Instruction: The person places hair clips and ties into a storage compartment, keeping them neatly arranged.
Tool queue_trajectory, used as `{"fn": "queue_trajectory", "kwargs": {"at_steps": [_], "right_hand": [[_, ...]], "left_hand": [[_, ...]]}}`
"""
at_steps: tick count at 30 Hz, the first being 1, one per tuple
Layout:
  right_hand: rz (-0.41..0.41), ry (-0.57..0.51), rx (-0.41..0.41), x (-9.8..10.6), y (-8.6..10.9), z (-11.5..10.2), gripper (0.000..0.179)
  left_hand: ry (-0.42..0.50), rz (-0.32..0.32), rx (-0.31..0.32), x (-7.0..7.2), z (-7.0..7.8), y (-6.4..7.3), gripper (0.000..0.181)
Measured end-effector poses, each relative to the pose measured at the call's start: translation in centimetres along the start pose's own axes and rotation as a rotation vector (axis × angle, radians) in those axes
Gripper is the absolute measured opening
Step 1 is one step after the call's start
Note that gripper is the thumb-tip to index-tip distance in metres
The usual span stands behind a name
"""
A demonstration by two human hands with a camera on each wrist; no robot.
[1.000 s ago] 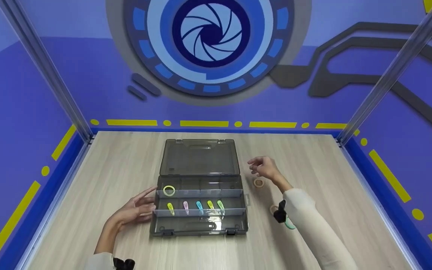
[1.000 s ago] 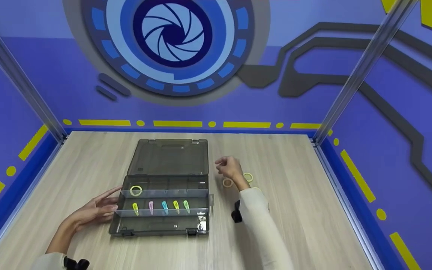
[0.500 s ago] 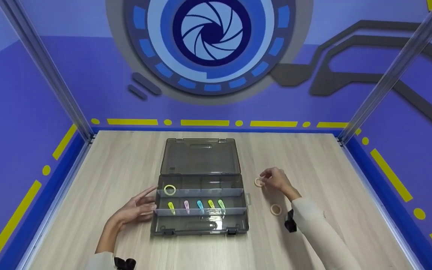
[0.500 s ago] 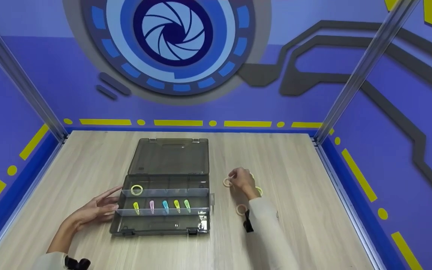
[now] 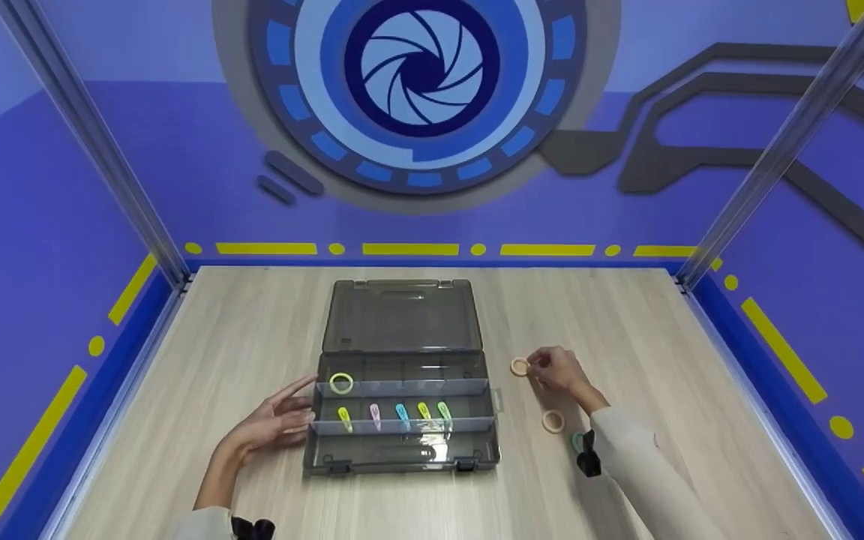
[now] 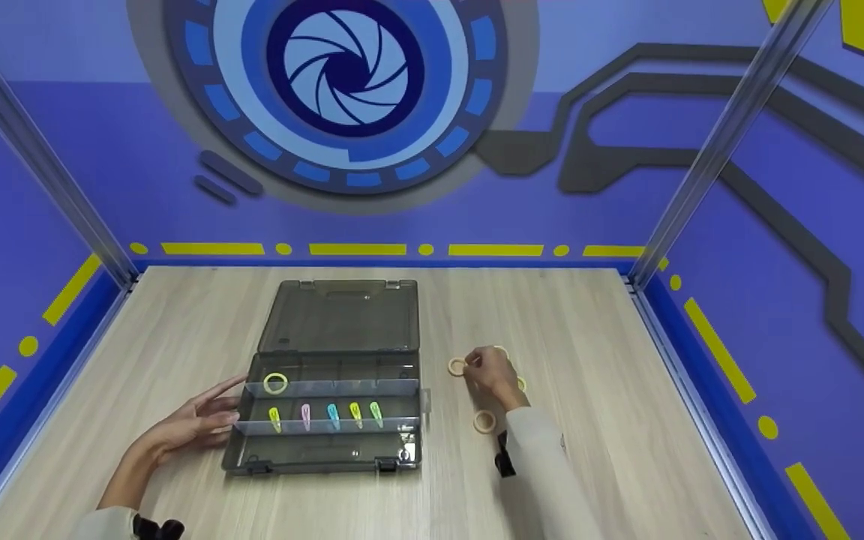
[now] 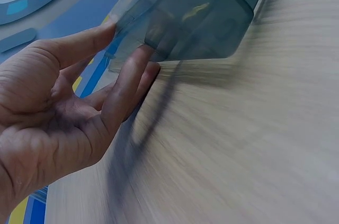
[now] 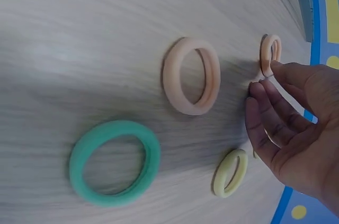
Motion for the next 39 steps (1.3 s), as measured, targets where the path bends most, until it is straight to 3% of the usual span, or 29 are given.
{"fn": "queue_trajectory", "kwargs": {"at_steps": [7,14,21,28,39], "right_hand": [[0.101,0.003,-0.029,-0.1,0.3,0.2,0.026],[0.152,0.021,-0.059,0.1,0.8,0.6,0.020],[0.126,0.021,-0.046,-0.1,0.8,0.4,0.010],[0.086,-0.001,-0.058,0.0,1.2,0.3,0.014],[0.058,-0.142,-0.053,0.7,1.6,0.4,0.015]], "left_hand": [[-0.017,0.003,-0.019,0.1,0.1,0.1,0.079],[0.001,0.006,0.000,-0.2,-0.3,-0.1,0.079],[0.001,0.012,0.007,0.0,-0.2,-0.1,0.077],[0.022,0.010,0.013,-0.1,-0.2,-0.1,0.080],[0.009,0.015,0.000,0.1,-0.1,0.1,0.078]]}}
Point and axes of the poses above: each hand's wrist, its own y-axis away from the middle knuckle, its own x-axis out of the back of the hand, z = x × y, the point moved 10 cm from there along -y, towards the middle knuckle, and after that the axes turned 1 degree about z, right-handed, at the moved point
